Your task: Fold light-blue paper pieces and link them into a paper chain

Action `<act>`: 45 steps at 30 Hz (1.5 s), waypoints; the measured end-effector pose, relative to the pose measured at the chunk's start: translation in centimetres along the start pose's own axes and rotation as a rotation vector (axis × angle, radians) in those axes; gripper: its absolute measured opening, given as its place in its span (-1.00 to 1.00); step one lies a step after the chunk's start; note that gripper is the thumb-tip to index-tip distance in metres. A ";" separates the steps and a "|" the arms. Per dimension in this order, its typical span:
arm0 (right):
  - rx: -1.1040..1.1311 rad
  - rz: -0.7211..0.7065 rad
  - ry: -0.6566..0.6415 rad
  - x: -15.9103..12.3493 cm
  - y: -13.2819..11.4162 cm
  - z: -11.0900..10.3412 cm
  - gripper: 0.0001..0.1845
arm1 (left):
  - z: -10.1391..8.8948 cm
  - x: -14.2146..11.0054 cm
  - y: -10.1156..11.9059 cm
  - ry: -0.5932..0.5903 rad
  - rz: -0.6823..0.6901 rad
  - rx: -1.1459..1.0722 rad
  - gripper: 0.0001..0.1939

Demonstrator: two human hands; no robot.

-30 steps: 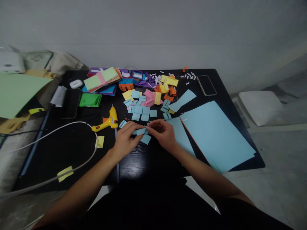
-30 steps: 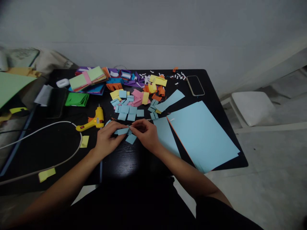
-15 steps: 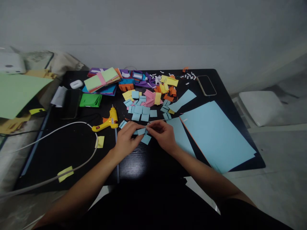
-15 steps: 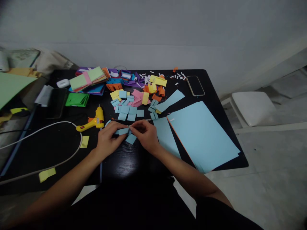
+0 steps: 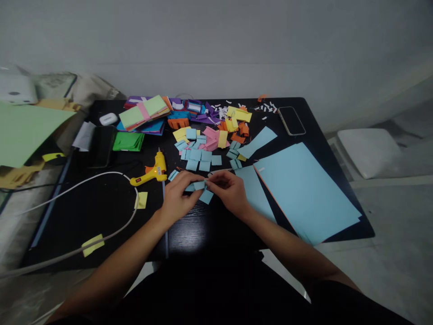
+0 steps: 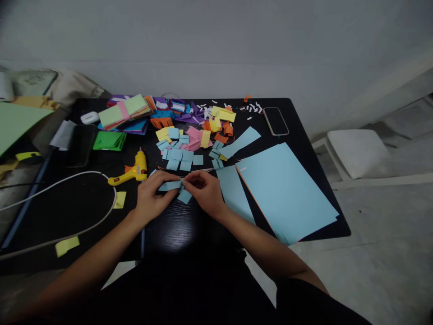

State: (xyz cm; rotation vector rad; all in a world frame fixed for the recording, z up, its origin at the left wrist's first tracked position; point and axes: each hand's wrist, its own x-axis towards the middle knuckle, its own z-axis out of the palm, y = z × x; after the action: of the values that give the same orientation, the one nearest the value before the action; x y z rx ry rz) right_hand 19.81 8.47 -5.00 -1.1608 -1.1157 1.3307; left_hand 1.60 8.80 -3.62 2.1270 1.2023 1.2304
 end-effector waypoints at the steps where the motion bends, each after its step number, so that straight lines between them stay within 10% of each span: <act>1: 0.001 -0.001 0.002 0.0 0.0 0.0 -0.64 | 0.0 0.0 0.0 0.004 -0.005 0.001 -0.86; 25: 0.044 -0.031 -0.032 0.0 0.2 0.1 -0.77 | 0.3 0.2 0.1 0.022 0.081 0.050 -0.90; 45: 0.251 0.189 -0.079 0.5 -0.4 -0.1 -0.63 | 0.0 0.5 -0.2 -0.036 -0.272 -0.213 -0.86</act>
State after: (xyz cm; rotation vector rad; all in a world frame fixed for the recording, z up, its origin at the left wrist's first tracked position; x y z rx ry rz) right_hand 19.97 9.00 -4.66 -1.0539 -0.8797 1.6246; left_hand 1.66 9.27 -3.53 1.7600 1.2366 1.1377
